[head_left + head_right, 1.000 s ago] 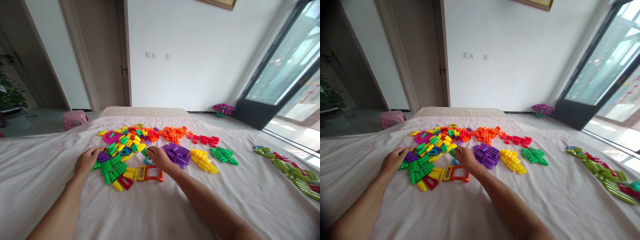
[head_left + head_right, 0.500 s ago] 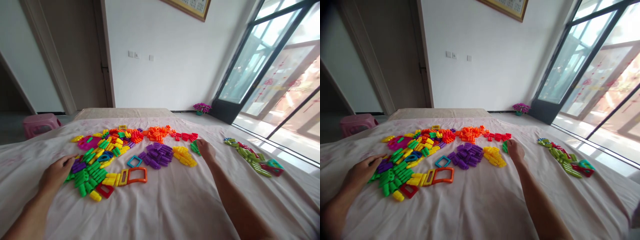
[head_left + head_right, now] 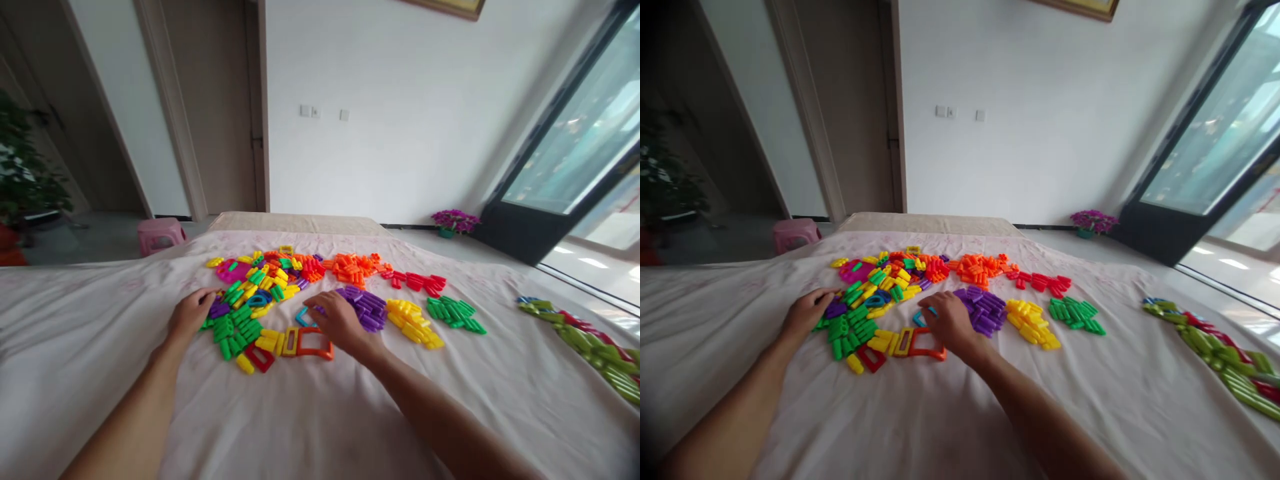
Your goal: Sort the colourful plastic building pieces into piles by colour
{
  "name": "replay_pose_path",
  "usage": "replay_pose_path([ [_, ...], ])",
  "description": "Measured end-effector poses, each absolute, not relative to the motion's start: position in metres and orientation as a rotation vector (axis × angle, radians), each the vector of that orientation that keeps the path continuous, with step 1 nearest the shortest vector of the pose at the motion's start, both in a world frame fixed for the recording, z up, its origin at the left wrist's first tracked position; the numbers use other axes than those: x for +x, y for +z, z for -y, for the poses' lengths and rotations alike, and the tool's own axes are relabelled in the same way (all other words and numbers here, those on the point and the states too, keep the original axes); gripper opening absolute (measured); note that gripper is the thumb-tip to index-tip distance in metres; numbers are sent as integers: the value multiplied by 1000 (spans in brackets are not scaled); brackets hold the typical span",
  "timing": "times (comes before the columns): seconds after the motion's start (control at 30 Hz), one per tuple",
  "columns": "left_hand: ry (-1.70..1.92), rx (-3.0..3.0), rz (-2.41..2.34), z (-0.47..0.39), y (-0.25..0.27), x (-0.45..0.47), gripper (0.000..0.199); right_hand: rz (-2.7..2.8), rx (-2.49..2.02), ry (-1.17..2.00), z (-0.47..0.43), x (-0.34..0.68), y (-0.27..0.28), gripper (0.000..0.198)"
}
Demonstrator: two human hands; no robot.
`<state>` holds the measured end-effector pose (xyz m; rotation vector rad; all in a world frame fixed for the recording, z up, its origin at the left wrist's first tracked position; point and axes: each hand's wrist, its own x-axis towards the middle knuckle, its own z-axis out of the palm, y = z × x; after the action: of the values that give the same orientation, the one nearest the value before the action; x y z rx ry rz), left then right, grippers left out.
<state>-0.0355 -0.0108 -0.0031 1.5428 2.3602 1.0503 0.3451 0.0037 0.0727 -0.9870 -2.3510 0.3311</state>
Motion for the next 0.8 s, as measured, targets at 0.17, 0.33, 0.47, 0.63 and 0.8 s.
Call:
replay_pose_path([
  [0.17,1046,1506,-2321,11,-1,-35,41,2608,-1093,261,27,258,68,33],
  [0.33,1033,1485,-2310,11,-1,-33,41,2625,-1245,249,30,226,62,42],
  [0.47,1043,1501,-2294,11,0,-32,41,2563,-1283,404,30,224,63,25],
  [0.63,1023,1498,-2291,12,2,-31,41,2531,-1267,515,28,231,65,27],
  [0.8,1015,1489,-2303,11,0,-32,41,2640,-1199,543,27,234,72,37],
])
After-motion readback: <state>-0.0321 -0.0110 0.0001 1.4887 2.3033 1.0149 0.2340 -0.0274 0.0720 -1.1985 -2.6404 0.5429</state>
